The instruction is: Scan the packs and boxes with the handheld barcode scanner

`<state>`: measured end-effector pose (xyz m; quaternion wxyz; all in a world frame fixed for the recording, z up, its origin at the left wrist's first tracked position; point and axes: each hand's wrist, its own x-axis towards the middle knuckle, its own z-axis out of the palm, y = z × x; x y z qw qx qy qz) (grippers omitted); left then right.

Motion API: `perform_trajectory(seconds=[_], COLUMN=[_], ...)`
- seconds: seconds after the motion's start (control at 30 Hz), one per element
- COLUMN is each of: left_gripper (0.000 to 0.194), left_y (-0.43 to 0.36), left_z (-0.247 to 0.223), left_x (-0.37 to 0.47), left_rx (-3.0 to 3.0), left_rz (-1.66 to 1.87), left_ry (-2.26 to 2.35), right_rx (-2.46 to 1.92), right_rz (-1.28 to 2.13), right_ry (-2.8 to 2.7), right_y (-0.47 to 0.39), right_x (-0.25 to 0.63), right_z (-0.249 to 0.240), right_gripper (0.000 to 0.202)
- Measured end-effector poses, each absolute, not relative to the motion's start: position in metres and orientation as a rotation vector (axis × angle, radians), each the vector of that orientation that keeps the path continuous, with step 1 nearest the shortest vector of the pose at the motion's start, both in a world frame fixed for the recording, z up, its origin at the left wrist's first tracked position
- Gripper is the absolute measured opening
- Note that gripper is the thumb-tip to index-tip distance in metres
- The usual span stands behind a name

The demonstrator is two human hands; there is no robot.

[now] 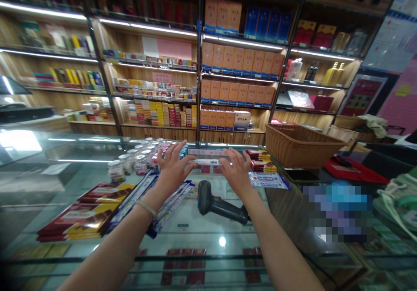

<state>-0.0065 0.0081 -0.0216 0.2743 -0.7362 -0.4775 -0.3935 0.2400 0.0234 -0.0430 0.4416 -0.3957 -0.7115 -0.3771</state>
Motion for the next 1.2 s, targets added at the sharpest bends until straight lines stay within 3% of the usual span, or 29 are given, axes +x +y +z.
perform_trajectory(seconds=[0.43, 0.67, 1.03, 1.2], left_gripper=[0.02, 0.047, 0.048, 0.034], left_y=[0.0068, 0.004, 0.006, 0.0042], left_z=[-0.0216, -0.018, -0.0206, -0.0198], left_x=[-0.0053, -0.0078, -0.0106, -0.0117], left_rx=[-1.995, -1.968, -1.967, -2.006], left_rz=[-1.053, -1.12, -1.059, -1.056], left_ry=[-1.287, -1.217, -1.251, -1.282], right_rx=[-1.106, -1.187, -1.208, -1.188], right_rz=[-0.464, -0.089, 0.023, -0.037], right_ry=[-1.783, -1.733, -1.781, -1.8], right_y=[0.018, 0.0168, 0.0142, 0.0151], right_x=[0.2391, 0.2387, 0.2429, 0.2438], right_z=[-0.0416, -0.0363, -0.0349, -0.0366], right_gripper=[0.014, 0.016, 0.02, 0.022])
